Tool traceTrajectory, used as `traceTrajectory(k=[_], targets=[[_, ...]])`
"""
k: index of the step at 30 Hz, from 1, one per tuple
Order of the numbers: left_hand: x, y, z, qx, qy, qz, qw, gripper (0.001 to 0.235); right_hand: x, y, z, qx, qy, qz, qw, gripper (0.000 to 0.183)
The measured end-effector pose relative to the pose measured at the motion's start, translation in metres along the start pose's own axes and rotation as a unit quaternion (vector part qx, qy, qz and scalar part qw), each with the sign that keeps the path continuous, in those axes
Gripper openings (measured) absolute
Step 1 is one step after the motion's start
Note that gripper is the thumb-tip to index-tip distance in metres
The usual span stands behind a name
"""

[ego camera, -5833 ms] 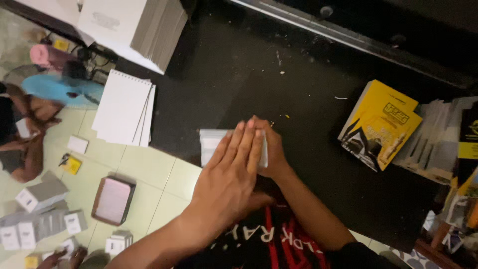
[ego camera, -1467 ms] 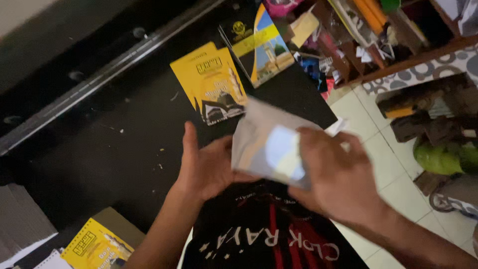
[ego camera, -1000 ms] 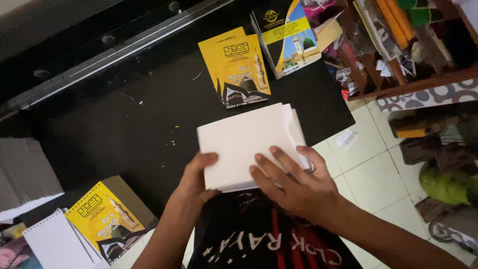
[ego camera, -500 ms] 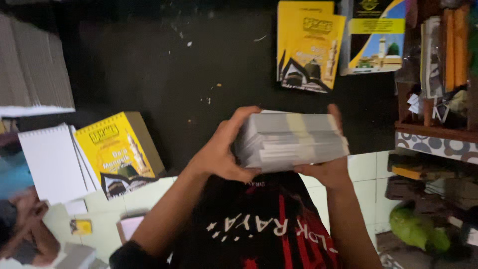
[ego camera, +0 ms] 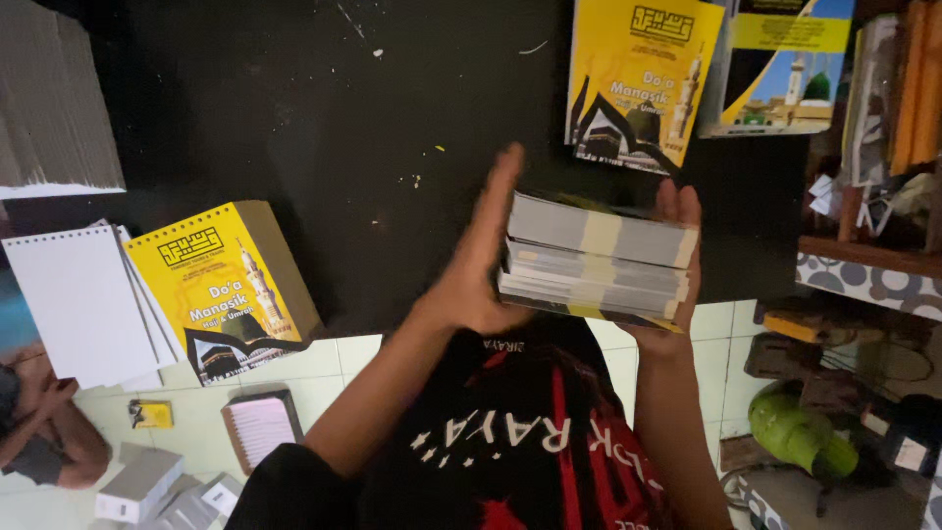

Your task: The person assembles small booklets by inserting white paper stacks into yellow covers. They repeatedly pick up a cover, insert a paper stack, and place the finished booklet on a pile. Later, they handle a stack of white paper and fold a single sheet in half.

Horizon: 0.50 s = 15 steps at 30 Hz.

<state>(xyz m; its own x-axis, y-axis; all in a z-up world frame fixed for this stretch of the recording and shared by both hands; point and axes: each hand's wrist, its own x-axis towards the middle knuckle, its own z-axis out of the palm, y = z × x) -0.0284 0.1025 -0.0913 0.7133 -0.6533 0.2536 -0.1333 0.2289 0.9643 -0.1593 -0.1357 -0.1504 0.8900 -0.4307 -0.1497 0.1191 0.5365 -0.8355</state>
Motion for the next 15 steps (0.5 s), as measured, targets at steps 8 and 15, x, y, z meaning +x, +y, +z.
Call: traceTrajectory(k=[8,15], targets=[[-0.002,-0.001,0.014,-0.084,0.034,-0.009,0.996,0.134,0.0,-0.004,0.019,-0.086,0.007,-0.026,0.996,0.05],[0.0,-0.014,0.012,-0.082,0.013,-0.022,0.996,0.141,0.001,0.009,0.009,-0.073,-0.04,-0.045,0.996,0.068]])
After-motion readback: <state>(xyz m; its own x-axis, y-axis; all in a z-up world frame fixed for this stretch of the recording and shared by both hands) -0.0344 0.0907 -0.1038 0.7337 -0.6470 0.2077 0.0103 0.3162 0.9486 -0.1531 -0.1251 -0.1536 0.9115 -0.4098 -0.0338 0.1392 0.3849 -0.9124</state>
